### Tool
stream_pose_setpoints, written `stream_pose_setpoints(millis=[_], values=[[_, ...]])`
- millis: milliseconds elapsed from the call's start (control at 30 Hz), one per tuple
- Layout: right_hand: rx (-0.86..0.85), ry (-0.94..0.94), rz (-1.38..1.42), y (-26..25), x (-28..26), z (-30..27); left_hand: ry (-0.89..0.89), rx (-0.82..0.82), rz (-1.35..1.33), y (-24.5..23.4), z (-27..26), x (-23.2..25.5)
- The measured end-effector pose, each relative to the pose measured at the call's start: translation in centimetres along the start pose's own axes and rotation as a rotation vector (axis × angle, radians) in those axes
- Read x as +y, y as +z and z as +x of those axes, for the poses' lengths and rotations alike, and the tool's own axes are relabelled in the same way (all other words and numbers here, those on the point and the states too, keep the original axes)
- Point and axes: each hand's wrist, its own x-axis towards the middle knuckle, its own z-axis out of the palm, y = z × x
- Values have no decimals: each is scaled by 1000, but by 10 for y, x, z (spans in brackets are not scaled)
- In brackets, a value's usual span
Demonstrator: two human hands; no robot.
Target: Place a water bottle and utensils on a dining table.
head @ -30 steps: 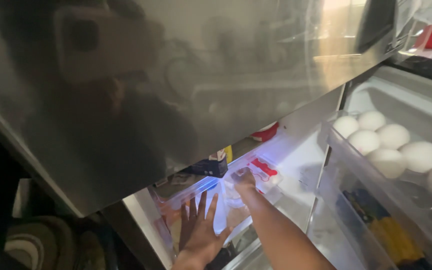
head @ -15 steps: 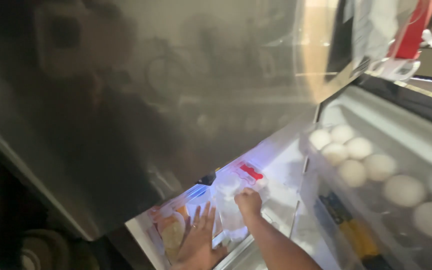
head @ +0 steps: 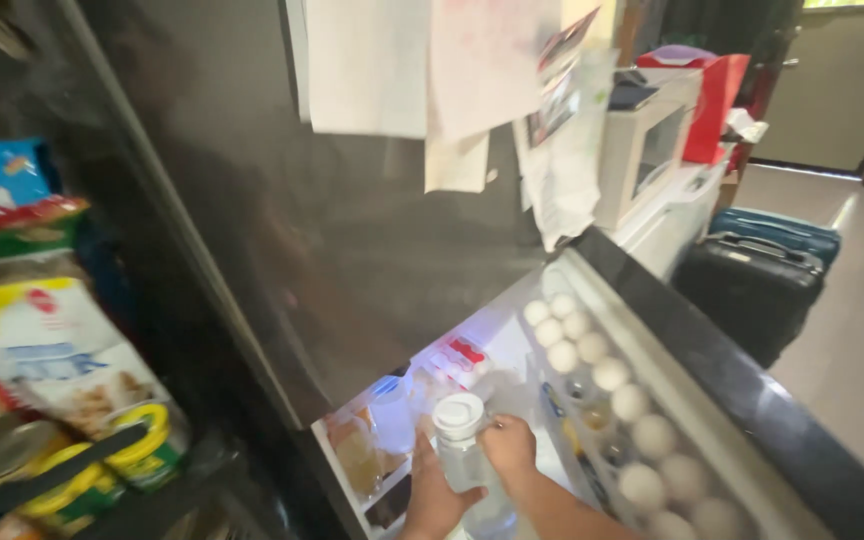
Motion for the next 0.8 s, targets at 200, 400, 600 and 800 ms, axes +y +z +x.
stream_pose_setpoints(millis=[200,400,600,800], values=[[-317,-34,372,-50,-4,-16,225,204,-296,-24,-46,58],[-509,26,591,-148,-121,-87,172,207,-337,-81,-128,183],[-662,-141,394,-219,-188,-124,306,402,-329,-94,-160,251],[-445,-767,-144,-302,-174,-90,229,559,-399,-87,-181,275]])
